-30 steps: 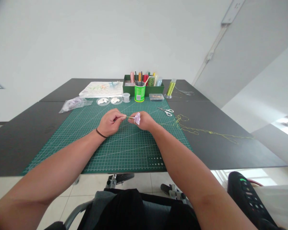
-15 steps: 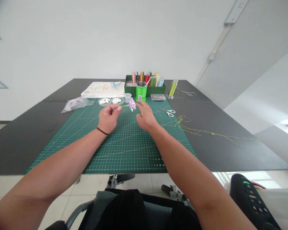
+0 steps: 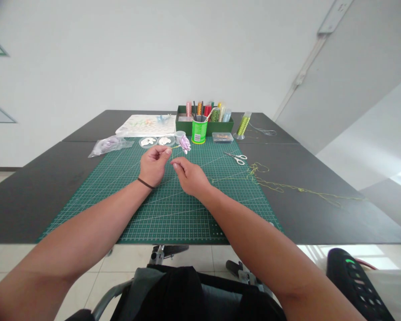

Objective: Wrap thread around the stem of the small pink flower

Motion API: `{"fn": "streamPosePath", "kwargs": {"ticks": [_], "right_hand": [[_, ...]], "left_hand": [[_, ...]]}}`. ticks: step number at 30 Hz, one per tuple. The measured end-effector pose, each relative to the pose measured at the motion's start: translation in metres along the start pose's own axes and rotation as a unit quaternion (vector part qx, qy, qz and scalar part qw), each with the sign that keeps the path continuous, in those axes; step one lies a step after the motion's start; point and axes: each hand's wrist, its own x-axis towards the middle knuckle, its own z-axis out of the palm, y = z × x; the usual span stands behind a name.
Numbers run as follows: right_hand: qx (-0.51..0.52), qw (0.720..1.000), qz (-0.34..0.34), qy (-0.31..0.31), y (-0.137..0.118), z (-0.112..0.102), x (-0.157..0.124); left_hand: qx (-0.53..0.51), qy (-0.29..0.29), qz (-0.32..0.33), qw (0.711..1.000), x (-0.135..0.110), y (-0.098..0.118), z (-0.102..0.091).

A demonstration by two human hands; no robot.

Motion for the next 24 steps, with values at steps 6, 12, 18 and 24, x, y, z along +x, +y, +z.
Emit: {"fn": "streamPosePath", "kwargs": {"ticks": [6,12,18,24], "right_hand": [[-0.112,0.994,0.0,-0.008,-0.003,-0.007,-0.002],[-0.141,0.989,-0.017,-0.027,-0.001,-0.007,-0.002],[-0.137,0.99,-0.019,-0.03,0.0,-0.008,-0.003],[-0.133,0.99,-0.023,-0.031,0.0,-0.01,-0.003]], "left_hand": [[0.109,-0.034,0.06,0.992,-0.003,0.01,-0.003],[0.174,-0.091,0.106,0.975,-0.004,0.017,-0.003],[0.189,-0.111,0.112,0.969,-0.005,0.015,-0.005],[0.216,-0.113,0.119,0.962,-0.007,0.014,-0.006]]}}
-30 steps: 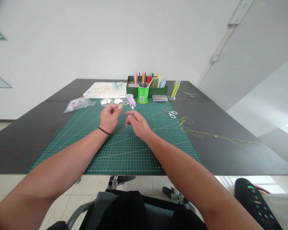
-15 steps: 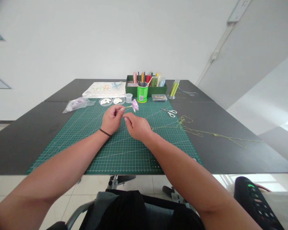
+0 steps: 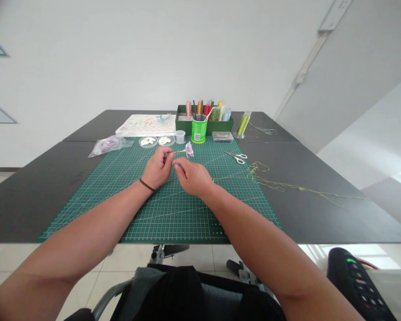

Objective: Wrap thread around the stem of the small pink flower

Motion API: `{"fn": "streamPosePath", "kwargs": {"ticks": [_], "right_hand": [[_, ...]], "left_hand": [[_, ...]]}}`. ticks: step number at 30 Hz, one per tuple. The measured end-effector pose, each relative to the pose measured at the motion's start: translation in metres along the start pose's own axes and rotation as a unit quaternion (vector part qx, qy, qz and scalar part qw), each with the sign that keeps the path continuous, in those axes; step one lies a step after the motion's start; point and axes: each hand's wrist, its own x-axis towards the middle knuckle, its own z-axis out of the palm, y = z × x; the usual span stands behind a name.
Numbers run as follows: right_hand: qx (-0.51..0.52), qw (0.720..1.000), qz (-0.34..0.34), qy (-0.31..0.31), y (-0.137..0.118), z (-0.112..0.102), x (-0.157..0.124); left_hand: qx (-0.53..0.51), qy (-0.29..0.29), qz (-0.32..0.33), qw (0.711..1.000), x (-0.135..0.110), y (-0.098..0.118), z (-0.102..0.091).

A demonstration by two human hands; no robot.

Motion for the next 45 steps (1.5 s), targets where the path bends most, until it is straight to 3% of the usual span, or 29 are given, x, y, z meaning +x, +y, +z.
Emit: {"fn": "streamPosePath", "kwargs": {"ticks": [9,18,30,40,45], "right_hand": [[0.005,1.0,0.002,0.015,-0.002,-0.005,0.0],[-0.041,0.998,0.023,0.034,-0.002,-0.014,0.002],[-0.113,0.991,-0.06,0.05,0.004,-0.027,0.001],[-0.073,0.989,-0.109,0.073,0.012,-0.034,0.004],[-0.051,0.991,-0.08,0.09,0.015,-0.034,0.006]], "left_hand": [[0.023,0.034,0.111,0.993,0.004,-0.001,-0.001],[0.04,0.019,0.117,0.992,0.005,-0.002,-0.002],[0.038,0.018,0.08,0.996,0.005,0.001,-0.002],[0.001,-0.06,0.094,0.994,0.004,0.001,-0.003],[-0.012,-0.122,0.097,0.988,0.003,0.005,-0.005]]}}
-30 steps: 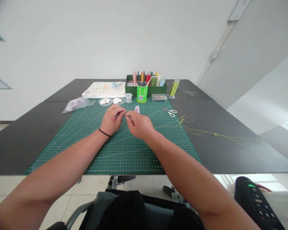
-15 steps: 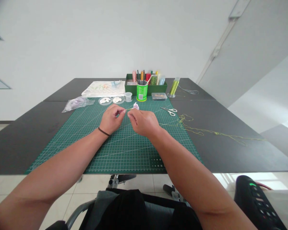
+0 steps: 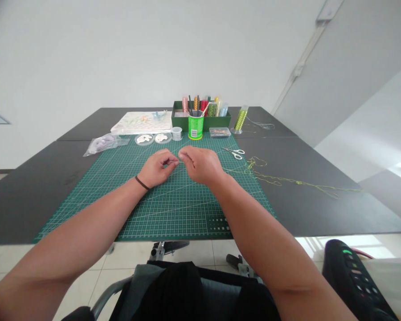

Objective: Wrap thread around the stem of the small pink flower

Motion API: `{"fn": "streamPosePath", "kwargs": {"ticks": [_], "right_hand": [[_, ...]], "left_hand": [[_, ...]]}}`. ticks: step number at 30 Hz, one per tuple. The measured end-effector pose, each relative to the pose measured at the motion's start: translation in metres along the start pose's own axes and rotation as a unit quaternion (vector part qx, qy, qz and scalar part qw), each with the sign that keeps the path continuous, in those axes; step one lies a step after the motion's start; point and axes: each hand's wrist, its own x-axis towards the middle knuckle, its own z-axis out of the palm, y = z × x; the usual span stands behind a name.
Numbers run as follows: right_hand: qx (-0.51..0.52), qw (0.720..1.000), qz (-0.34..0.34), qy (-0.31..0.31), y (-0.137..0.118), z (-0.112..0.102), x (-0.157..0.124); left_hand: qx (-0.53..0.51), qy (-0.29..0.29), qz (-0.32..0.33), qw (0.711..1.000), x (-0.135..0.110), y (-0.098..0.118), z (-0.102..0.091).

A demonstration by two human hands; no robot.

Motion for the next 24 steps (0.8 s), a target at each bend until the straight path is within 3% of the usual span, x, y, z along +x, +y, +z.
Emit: {"fn": "streamPosePath", "kwargs": {"ticks": [12,24], "right_hand": [[0.092,0.986,0.137,-0.003,0.0036,0.0034,0.0059],[0.058,0.985,0.163,-0.01,0.0029,-0.0004,0.008]], "left_hand": [[-0.02,-0.056,0.04,0.997,-0.0013,0.0035,-0.0028],[-0.031,-0.065,0.057,0.996,-0.0015,0.0042,-0.0038]]}}
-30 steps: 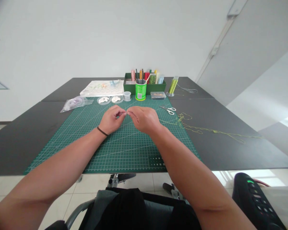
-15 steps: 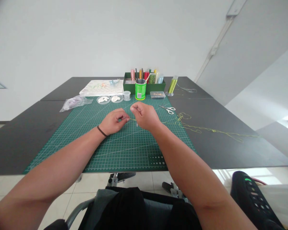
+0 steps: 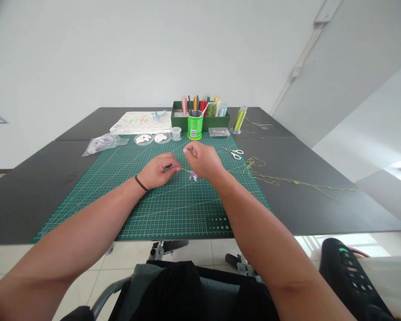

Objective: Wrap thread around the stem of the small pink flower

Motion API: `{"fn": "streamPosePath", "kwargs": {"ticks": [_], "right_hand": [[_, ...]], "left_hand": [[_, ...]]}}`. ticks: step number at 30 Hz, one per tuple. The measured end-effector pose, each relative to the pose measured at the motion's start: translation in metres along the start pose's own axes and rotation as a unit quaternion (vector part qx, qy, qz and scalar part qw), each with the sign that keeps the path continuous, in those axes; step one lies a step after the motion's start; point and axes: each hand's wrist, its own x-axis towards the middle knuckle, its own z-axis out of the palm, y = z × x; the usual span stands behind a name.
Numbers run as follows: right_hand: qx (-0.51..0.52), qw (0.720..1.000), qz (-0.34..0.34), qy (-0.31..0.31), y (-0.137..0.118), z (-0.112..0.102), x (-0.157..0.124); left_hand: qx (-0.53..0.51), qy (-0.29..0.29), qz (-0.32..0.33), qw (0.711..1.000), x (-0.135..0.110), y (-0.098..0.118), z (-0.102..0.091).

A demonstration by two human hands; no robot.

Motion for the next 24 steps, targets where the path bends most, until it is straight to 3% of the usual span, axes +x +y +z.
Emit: {"fn": "streamPosePath", "kwargs": {"ticks": [16,24], "right_hand": [[0.05,0.994,0.09,-0.036,0.005,0.0,0.009],[0.182,0.966,0.144,-0.111,0.026,0.012,0.011]], "left_hand": [[-0.034,0.012,0.009,0.999,0.0,-0.001,0.001],[-0.069,0.07,-0.01,0.995,0.0,0.003,0.0]]}}
